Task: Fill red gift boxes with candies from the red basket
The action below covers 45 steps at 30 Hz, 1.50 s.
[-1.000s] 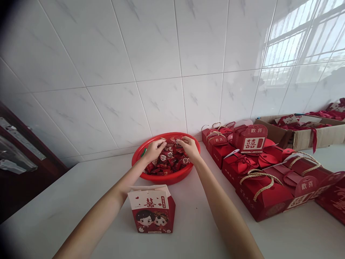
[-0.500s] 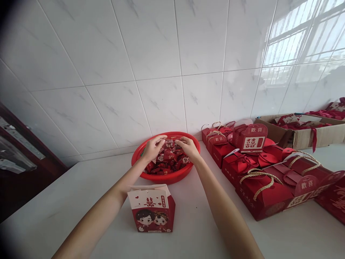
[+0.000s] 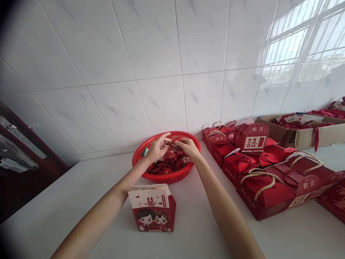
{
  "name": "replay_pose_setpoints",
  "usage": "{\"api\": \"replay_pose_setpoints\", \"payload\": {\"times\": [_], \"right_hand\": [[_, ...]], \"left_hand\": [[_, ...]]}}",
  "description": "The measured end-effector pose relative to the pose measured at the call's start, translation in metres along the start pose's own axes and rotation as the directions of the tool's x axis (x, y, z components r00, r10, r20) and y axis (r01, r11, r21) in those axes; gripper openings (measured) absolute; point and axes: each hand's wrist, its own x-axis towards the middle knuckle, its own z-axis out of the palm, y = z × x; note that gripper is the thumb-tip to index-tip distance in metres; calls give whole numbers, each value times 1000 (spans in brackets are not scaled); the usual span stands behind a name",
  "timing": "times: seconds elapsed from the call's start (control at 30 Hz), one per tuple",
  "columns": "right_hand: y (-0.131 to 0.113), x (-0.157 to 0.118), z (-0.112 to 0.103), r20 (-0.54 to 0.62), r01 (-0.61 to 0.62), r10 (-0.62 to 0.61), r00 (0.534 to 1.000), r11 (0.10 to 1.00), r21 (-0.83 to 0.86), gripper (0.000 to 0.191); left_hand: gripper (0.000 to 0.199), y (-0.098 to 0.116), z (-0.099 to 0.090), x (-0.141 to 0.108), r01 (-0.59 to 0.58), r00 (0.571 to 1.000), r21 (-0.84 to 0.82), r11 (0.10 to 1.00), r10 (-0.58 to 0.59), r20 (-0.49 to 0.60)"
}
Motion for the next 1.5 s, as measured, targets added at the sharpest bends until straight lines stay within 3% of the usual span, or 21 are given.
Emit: {"api": "replay_pose_setpoints", "payload": {"times": [0.1, 0.2, 0.53, 0.7, 0.8, 0.87, 0.97, 1.17, 1.5], "right_hand": [[2, 2, -2, -29, 23, -23, 999, 1000, -5, 36], [3, 3, -3, -46, 40, -40, 998, 999, -5, 37], [4, 4, -1, -37, 55, -55, 998, 998, 8, 37], [4, 4, -1, -125, 86, -81, 989, 995, 40, 39], [4, 5, -2, -178, 94, -81, 981, 993, 67, 41], [3, 5, -1, -186, 91, -74, 980, 992, 83, 43], [2, 4, -1, -192, 84, -63, 979, 991, 102, 44], [-1, 3, -1, -199, 83, -55, 978, 988, 132, 40], [2, 4, -2, -124, 30, -14, 992, 991, 129, 25]], "left_hand": [[46, -7, -2, 2, 136, 983, -54, 989, -142, -121], [36, -13, -5, 5, 226, 968, -141, 964, -239, -83], [45, -10, -4, 7, 202, 979, -248, 947, -196, 49], [41, -4, -6, 4, 246, 966, -172, 954, -227, 126], [40, -3, -7, 1, 293, 919, 1, 956, -282, 275], [33, -3, -6, -1, 298, 898, 78, 951, -307, 314], [18, -3, -6, 0, 298, 916, 101, 949, -314, 248], [54, 4, -7, 2, 276, 954, 72, 958, -283, 99], [63, 6, -7, 3, 213, 976, -31, 977, -214, -46]]}}
